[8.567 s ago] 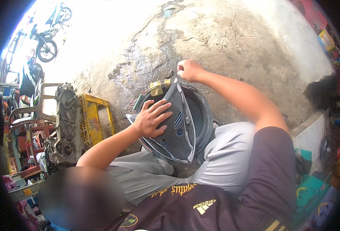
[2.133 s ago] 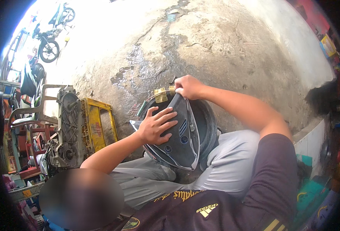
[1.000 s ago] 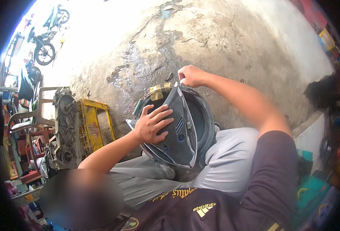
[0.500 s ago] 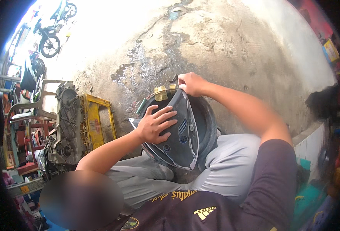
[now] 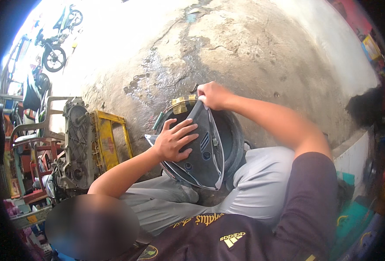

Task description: The person prepares a motorcycle cowling by attaching a small plastic clip, then aligns and installs a transparent visor onto the cowling by hand.

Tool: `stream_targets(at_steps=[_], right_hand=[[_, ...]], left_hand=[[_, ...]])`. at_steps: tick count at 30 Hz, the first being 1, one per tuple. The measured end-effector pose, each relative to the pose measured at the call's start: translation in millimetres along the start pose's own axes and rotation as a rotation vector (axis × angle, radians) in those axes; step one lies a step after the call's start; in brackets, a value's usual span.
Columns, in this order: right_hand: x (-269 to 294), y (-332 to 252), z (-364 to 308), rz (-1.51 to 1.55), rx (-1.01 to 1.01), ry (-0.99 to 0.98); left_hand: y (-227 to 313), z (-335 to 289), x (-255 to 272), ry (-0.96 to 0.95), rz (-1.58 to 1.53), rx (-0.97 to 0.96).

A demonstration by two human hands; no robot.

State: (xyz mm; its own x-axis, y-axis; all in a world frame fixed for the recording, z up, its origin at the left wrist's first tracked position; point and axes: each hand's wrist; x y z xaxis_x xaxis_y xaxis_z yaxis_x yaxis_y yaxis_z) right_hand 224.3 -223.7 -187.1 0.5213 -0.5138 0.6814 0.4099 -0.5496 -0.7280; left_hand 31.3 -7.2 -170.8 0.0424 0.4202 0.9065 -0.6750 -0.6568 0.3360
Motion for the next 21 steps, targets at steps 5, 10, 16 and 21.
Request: stream_targets(at_steps=[5,10,16,21], right_hand=[[-7.3,-10.8,-10.0,0.08,0.077,-0.093],[-0.1,18.5,-1.1,0.103,-0.075,0.072],[-15.1,-13.2,-12.5,0.095,0.014,-0.029],[-4.4,14.7,-0.1,0.145,-0.136,0.018]], left_hand=[[-1.0,-3.2,-0.5,-0.003,0.02,0.016],[0.1,4.2,-1.8,0.003,-0.005,-0.008],[-0.9,-5.3,3.4,0.0,0.023,0.017],[0.4,4.1,-3.3,0.016,-0.01,-0.018]])
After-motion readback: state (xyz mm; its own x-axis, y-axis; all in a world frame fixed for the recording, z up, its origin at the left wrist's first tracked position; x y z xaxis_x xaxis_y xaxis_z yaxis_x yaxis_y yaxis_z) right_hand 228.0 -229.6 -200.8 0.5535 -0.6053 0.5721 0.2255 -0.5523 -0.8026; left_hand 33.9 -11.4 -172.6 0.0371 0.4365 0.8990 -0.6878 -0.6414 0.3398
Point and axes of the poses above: each hand's wrist, its own z-axis towards the middle knuckle, its own x-axis out of the back of the hand, y = z × x, and after that the axes turned 6 degrees about y, right-handed
